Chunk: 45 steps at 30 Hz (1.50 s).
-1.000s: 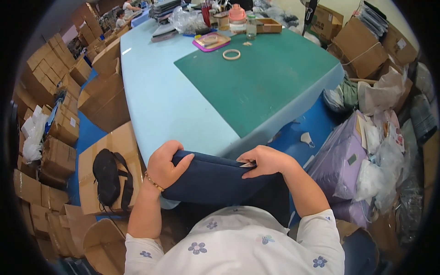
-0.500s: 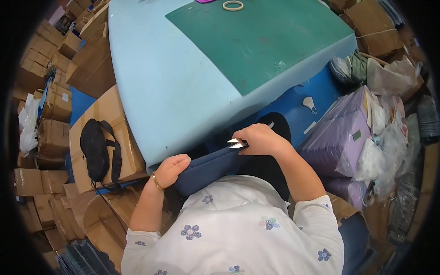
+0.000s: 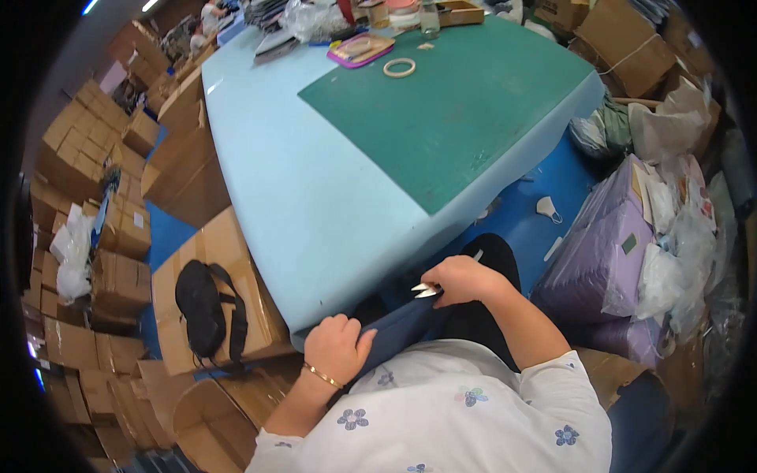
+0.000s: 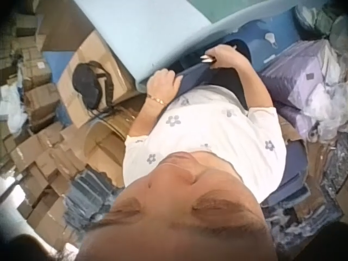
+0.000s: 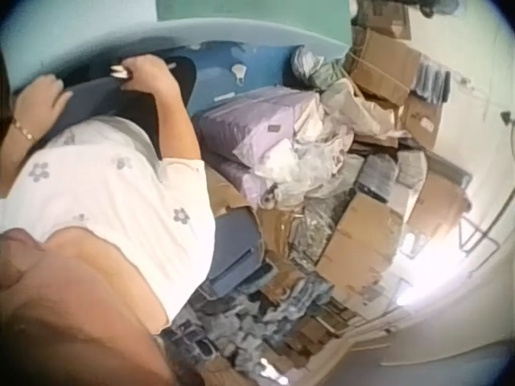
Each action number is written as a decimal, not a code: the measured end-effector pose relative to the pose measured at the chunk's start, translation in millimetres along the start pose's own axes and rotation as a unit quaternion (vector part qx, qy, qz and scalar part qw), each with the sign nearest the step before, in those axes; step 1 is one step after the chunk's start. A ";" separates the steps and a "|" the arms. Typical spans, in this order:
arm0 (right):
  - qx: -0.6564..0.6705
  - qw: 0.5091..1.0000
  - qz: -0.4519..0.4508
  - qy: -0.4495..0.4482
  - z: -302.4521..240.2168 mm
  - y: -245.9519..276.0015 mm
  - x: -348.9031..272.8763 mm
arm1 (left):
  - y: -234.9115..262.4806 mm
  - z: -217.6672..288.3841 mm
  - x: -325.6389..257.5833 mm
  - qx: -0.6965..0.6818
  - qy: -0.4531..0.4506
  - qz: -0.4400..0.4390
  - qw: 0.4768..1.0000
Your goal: Inspecting and trimming excess threads from a blue leather sleeve using thread snips.
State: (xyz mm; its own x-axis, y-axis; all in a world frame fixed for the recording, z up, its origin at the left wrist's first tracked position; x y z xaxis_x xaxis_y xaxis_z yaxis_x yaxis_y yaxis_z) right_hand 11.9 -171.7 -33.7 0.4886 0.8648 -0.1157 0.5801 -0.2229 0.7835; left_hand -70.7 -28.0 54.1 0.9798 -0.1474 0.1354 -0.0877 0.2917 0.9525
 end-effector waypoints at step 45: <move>0.578 0.791 0.198 -0.037 -57.8 -57.5 -28.0 | -117.6 -37.4 -22.8 -0.599 0.275 -0.418 0.626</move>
State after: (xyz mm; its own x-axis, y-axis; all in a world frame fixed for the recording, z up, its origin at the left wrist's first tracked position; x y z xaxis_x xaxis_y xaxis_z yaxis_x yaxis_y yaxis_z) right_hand -72.8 -157.1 -40.1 0.7931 0.6051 -0.0698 0.5592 -0.7688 -0.3102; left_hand -76.1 -23.6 -71.2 0.5364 -0.4692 -0.7016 0.3705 0.8778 -0.3038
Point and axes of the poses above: each hand's wrist, its own x-axis towards the middle knuckle, its own y-axis out of the back of the hand, z = x × y, the point moved 10 cm from there along x, towards the middle knuckle, and after that the axes turned 13 degrees about y, right-handed, at the moved point
